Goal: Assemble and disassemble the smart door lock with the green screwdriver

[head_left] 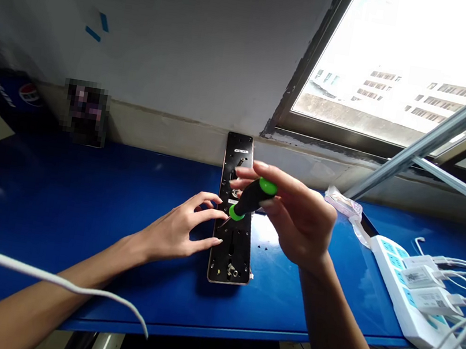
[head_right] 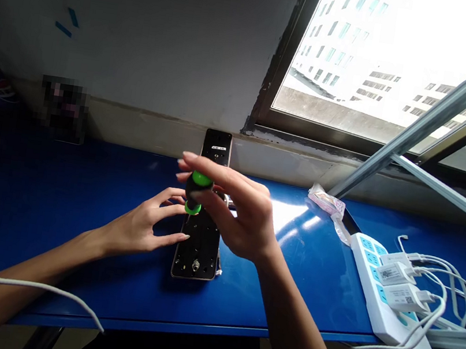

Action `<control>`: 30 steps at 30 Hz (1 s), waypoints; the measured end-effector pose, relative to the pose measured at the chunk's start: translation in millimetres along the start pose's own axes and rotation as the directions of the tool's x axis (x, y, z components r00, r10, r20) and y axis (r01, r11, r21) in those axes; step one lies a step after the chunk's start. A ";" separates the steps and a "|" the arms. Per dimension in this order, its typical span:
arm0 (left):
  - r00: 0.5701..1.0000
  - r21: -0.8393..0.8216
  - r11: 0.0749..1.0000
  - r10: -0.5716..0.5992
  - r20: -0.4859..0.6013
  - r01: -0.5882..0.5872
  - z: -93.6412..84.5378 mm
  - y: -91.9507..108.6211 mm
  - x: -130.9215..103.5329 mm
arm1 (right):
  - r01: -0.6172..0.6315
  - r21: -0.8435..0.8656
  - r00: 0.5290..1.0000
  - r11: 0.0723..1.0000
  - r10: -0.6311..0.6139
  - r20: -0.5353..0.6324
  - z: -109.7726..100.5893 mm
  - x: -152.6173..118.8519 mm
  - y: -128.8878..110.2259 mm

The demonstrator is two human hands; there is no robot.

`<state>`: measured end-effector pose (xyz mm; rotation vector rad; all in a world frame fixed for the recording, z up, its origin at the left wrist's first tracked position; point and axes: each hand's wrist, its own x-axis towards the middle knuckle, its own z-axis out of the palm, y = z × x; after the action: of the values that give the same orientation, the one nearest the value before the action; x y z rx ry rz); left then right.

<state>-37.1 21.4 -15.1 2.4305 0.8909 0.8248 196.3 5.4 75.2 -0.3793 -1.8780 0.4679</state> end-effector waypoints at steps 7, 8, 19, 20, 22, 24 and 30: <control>1.000 -0.014 1.000 -0.020 -0.006 0.020 1.4 0.9 0.2 | 0.045 -0.195 0.993 0.980 -0.065 -0.100 2.9 -0.2 0.0; 1.000 -0.020 1.000 -0.022 -0.006 0.022 1.6 1.0 0.2 | 0.013 -0.132 0.998 0.991 -0.021 -0.059 3.3 -0.5 -0.7; 1.000 -0.031 0.999 -0.028 -0.001 0.028 2.9 -0.8 -0.9 | 0.028 -0.118 0.998 0.993 -0.034 -0.052 -0.9 -1.9 0.6; 1.000 -0.031 0.999 -0.031 0.003 0.031 2.8 -0.5 -1.1 | -0.002 -0.068 1.000 0.998 0.000 -0.016 -0.4 -2.1 0.4; 0.999 -0.032 0.999 -0.035 0.001 0.035 2.5 0.3 -1.3 | -0.032 0.002 0.999 0.999 0.032 0.001 -0.2 -2.9 1.0; 0.999 -0.033 0.999 -0.039 -0.006 0.039 2.1 0.9 -1.2 | -0.002 -0.040 0.998 0.999 -0.001 -0.058 -0.9 -3.8 2.2; 0.999 -0.031 0.998 -0.047 0.004 0.047 2.4 -0.1 -0.3 | 0.001 -0.131 0.998 0.991 -0.010 -0.064 -0.4 -3.8 -0.6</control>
<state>-35.7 20.9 -17.1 2.3747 0.9235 0.8109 198.0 3.2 72.4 -0.4712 -1.8515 0.3252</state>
